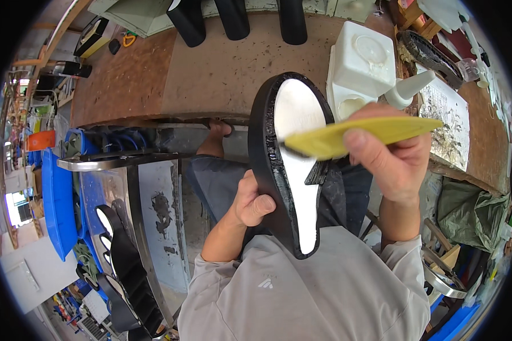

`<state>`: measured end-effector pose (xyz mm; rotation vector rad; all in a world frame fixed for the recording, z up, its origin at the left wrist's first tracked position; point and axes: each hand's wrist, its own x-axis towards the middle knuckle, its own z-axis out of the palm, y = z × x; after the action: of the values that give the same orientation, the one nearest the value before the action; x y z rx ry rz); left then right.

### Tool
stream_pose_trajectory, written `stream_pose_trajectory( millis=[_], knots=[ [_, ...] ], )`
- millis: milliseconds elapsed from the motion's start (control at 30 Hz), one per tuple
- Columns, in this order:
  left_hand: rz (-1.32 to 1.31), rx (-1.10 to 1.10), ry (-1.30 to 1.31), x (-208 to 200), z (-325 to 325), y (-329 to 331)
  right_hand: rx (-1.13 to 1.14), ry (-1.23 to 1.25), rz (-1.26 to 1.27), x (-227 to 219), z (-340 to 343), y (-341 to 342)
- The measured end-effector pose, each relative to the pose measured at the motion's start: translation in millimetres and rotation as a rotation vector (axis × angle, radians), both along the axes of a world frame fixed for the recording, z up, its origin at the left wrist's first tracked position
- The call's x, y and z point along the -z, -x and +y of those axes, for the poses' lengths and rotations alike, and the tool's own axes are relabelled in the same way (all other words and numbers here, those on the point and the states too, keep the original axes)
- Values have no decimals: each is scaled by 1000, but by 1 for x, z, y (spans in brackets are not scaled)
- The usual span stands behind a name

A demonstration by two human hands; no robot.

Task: The person is applying glue to the edges of shoe soles using a yellow spreader tool.

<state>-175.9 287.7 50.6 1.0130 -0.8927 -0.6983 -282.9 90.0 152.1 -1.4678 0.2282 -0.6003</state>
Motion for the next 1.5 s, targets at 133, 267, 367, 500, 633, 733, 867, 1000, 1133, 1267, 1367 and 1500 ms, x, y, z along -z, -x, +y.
stream_pose_trajectory(
  millis=[133, 267, 367, 500, 633, 733, 867, 1000, 1133, 1267, 1367, 1500],
  knots=[
    [-46, 8, 3, -7, 6, 0, -89, 315, -202, -9, -5, -7],
    [-83, 15, -2, -13, 10, 0, -145, 512, -258, -8, -1, 8],
    [-103, 4, 1, -17, 12, 1, -162, 487, -304, 2, 8, 21],
    [-90, -80, 39, -19, 17, 4, -376, 427, -413, 7, 21, 36],
    [-46, -197, 12, -22, 22, 13, -127, 280, -258, -3, 28, 44],
    [-31, -257, 20, -21, 24, 15, 148, 271, -68, -7, 33, 46],
    [-93, -393, -118, -12, 25, 6, -145, 579, -532, -4, 51, 51],
    [-103, -441, -143, -6, 26, 3, 32, 607, -311, -7, 52, 64],
    [-43, -461, -115, -7, 23, 3, -377, 664, -602, -1, 48, 73],
    [12, -424, -89, -14, 20, 5, -227, 835, -576, 5, 45, 77],
    [47, -335, -85, -21, 20, 5, -112, 784, -703, -3, 39, 76],
    [189, -245, -72, -29, 17, 11, -625, 571, -735, -24, 19, 71]
  ],
)
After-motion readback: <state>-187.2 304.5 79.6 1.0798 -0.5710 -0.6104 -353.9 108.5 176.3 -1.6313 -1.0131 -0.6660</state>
